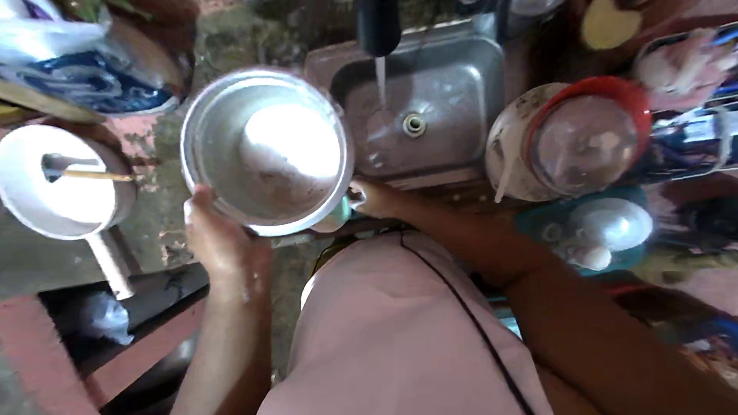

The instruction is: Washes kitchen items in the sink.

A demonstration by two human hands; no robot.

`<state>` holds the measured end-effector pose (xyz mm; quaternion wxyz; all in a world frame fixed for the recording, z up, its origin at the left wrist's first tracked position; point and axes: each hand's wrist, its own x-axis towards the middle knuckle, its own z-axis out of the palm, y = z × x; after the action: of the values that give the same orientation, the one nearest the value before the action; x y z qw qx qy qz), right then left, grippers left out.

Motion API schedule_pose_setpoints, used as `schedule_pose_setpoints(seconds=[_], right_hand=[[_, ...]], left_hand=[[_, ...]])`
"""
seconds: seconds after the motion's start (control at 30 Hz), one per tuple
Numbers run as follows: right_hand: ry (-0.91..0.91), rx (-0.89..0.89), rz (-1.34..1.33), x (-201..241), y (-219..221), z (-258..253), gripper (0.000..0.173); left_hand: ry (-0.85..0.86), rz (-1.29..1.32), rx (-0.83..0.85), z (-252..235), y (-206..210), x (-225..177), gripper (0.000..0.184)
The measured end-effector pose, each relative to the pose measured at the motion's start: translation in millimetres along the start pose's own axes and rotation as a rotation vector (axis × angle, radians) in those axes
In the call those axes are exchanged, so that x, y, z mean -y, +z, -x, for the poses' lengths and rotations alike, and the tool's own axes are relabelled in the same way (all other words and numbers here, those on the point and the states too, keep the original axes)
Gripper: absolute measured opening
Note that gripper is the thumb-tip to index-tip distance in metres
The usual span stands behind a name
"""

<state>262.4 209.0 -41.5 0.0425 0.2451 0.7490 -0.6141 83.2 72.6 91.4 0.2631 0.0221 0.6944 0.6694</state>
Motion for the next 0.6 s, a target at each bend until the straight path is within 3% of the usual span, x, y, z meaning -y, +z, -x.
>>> schedule_pose_setpoints(seconds=[0.1, 0.2, 0.3, 0.4, 0.53, 0.6], right_hand=[[0.055, 0.026, 0.014, 1, -45, 31, 0.063], [0.112, -0.059, 0.31, 7, -118, 80, 0.045], [0.341, -0.228, 0.601, 13, -206, 125, 0.036], [0.562, -0.421, 0.75, 9, -292, 138, 0.034], [0.875, -0.509, 0.91, -30, -373, 123, 0.047], [0.936, -0.556, 0.943, -56, -406, 117, 0.056]], left_hand=[[-0.029, -0.008, -0.052, 4, 5, 7, 0.041], [-0.088, -0.035, -0.038, 4, 2, 14, 0.043], [-0.131, -0.062, -0.011, 4, -1, 20, 0.042], [-0.154, -0.082, 0.05, 6, -5, 22, 0.041], [-0.208, -0.076, 0.136, 14, -11, 15, 0.046], [-0.228, -0.039, 0.166, 18, -16, 12, 0.048]])
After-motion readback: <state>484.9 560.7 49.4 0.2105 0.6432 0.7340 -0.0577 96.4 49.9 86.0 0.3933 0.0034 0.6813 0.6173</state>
